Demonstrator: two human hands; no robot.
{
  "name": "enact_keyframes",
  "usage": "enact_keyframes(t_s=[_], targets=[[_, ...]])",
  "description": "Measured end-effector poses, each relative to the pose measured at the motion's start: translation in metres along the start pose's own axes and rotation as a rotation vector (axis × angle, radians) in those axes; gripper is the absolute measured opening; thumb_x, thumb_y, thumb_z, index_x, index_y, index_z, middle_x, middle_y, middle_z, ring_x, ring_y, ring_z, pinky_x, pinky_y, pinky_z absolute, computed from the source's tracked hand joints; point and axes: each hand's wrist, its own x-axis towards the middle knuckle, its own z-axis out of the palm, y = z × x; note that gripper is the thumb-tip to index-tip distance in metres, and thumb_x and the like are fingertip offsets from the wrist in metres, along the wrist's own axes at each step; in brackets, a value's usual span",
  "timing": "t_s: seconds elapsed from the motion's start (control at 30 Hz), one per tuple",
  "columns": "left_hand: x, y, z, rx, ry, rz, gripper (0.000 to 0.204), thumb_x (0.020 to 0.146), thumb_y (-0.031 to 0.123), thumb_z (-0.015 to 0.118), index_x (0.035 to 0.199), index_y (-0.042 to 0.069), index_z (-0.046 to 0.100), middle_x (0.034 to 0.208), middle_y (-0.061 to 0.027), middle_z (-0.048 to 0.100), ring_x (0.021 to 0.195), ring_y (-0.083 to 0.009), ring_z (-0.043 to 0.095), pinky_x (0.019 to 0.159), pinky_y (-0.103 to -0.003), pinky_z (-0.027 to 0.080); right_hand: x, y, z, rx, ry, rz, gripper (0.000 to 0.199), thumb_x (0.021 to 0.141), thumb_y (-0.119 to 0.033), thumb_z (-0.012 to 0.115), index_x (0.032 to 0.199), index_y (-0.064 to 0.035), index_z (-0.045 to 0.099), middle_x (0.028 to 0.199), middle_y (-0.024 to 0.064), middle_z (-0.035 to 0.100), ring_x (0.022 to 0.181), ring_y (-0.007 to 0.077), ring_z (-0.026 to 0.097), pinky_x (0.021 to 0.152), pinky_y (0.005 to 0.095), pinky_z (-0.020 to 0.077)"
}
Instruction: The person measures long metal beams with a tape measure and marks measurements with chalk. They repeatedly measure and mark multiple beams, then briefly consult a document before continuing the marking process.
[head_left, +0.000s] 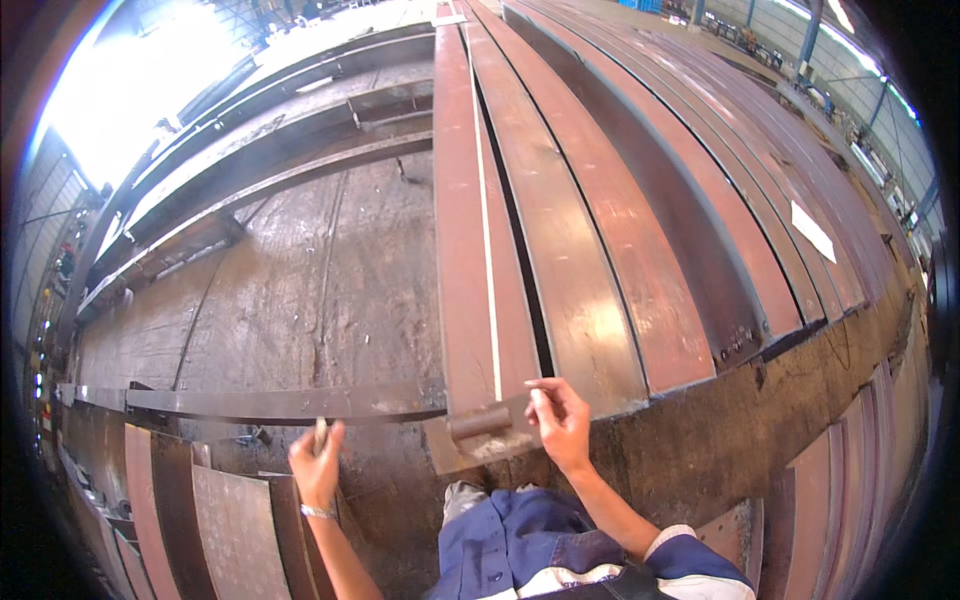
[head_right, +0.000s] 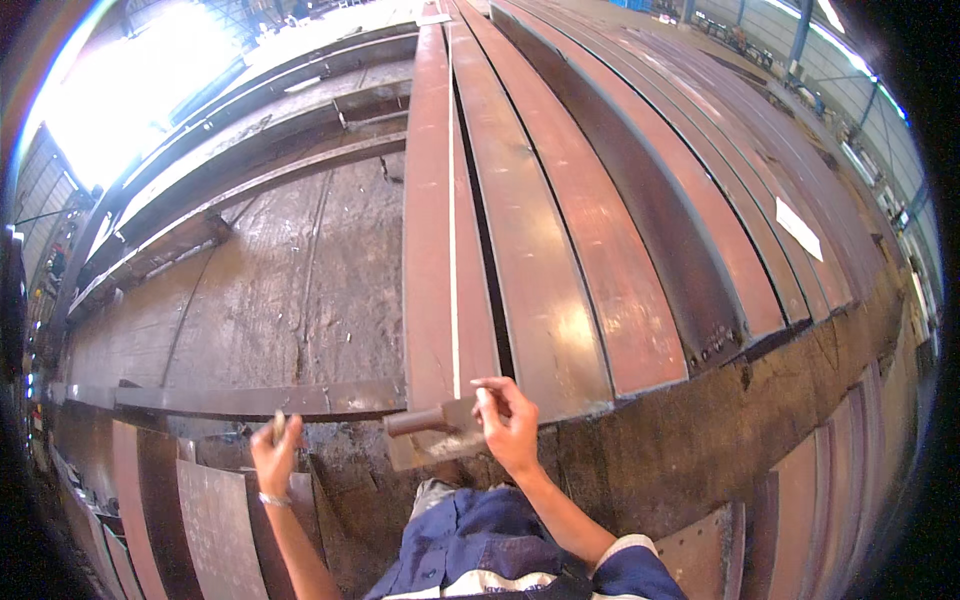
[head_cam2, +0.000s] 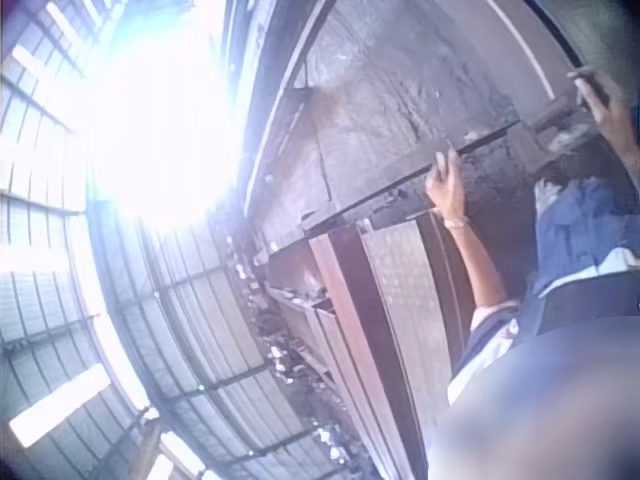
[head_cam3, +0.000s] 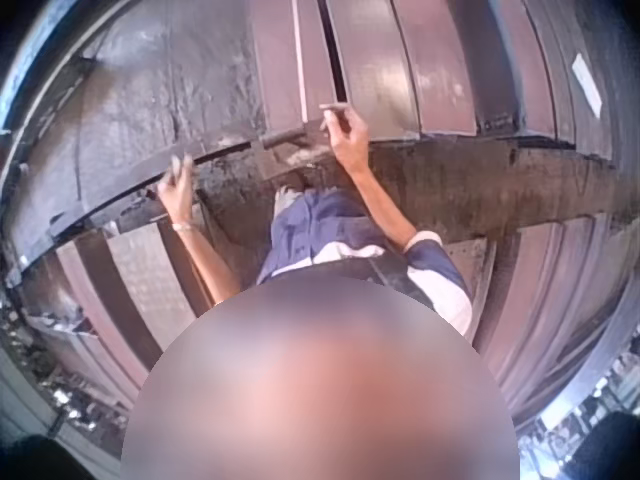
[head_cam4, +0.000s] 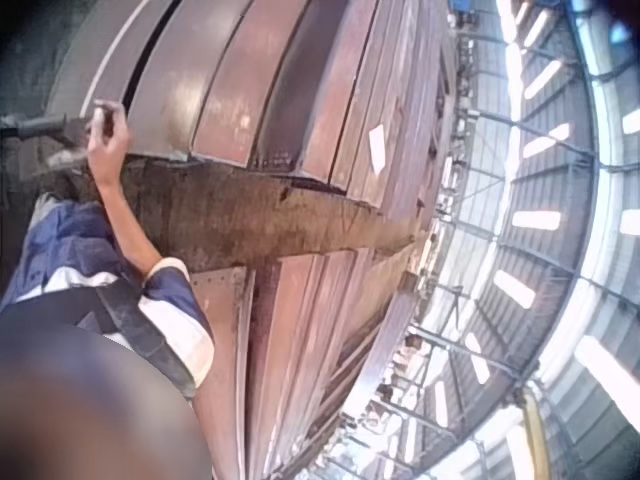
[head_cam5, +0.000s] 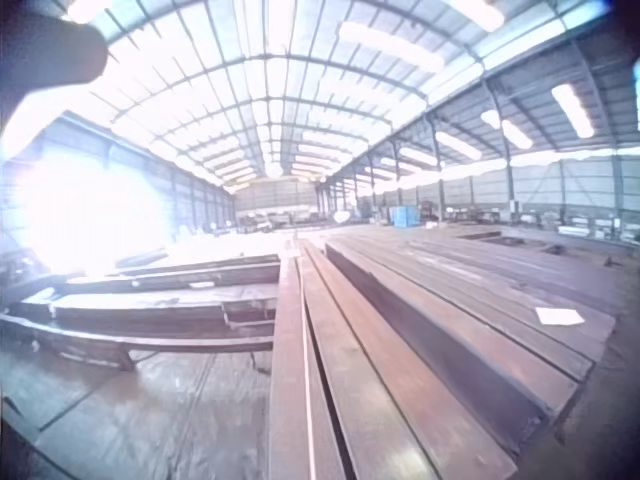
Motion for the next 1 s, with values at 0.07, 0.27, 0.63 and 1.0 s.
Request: enact_keyframes(t_s=[0.07, 0.27, 0.63, 1.0], targets=[[-0.031, -0.054, 0.002, -0.129, 0.028, -0.166, 0.036, 0.096, 0.029, 0.077, 0.075, 0.000, 0.071, 0.065, -0.0025, 0.069, 0.063, -0.0087, 0.061, 0.060, -0.029, 0.048, 0.002, -0.007, 0.005, 0.035, 0.083, 0.017, 0.013, 0.105, -0.007, 0.059, 0.112, -0.0042, 0.070, 0.077, -0.0002, 0.063, 0.068, 0.0066, 0.060, 0.059, 0.0226, 0.0479], [-0.087, -0.153, 0.027, -0.346, -0.131, -0.600, 0.049, 0.102, 0.046, 0.067, 0.085, 0.000, 0.075, 0.068, -0.0081, 0.073, 0.052, -0.0111, 0.060, 0.051, -0.026, 0.043, 0.025, -0.080, 0.018, 0.101, 0.388, -0.154, 0.013, 0.105, -0.015, 0.059, 0.107, -0.0052, 0.067, 0.070, 0.0001, 0.056, 0.061, 0.0097, 0.056, 0.053, 0.0262, 0.0480], [0.025, -0.227, -0.100, -0.416, -0.257, -0.474, 0.044, 0.107, 0.043, 0.057, 0.096, 0.004, 0.075, 0.077, -0.0080, 0.076, 0.059, -0.0069, 0.062, 0.049, -0.022, 0.037, -0.031, -0.110, 0.227, -0.378, 0.175, -0.698, 0.017, 0.093, -0.001, 0.063, 0.110, -0.0014, 0.070, 0.080, 0.0048, 0.070, 0.067, 0.0098, 0.064, 0.060, 0.0276, 0.0529], [0.061, -0.312, -0.179, -0.624, -0.016, -0.579, 0.037, 0.103, 0.043, 0.062, 0.109, 0.008, 0.071, 0.083, -0.0036, 0.071, 0.063, -0.0106, 0.060, 0.053, -0.025, 0.042, -0.035, 0.008, 0.310, -0.845, -0.340, -0.413, 0.014, 0.095, -0.018, 0.067, 0.107, -0.0118, 0.071, 0.091, 0.0104, 0.074, 0.082, 0.0313, 0.072, 0.071, 0.0429, 0.0565]])
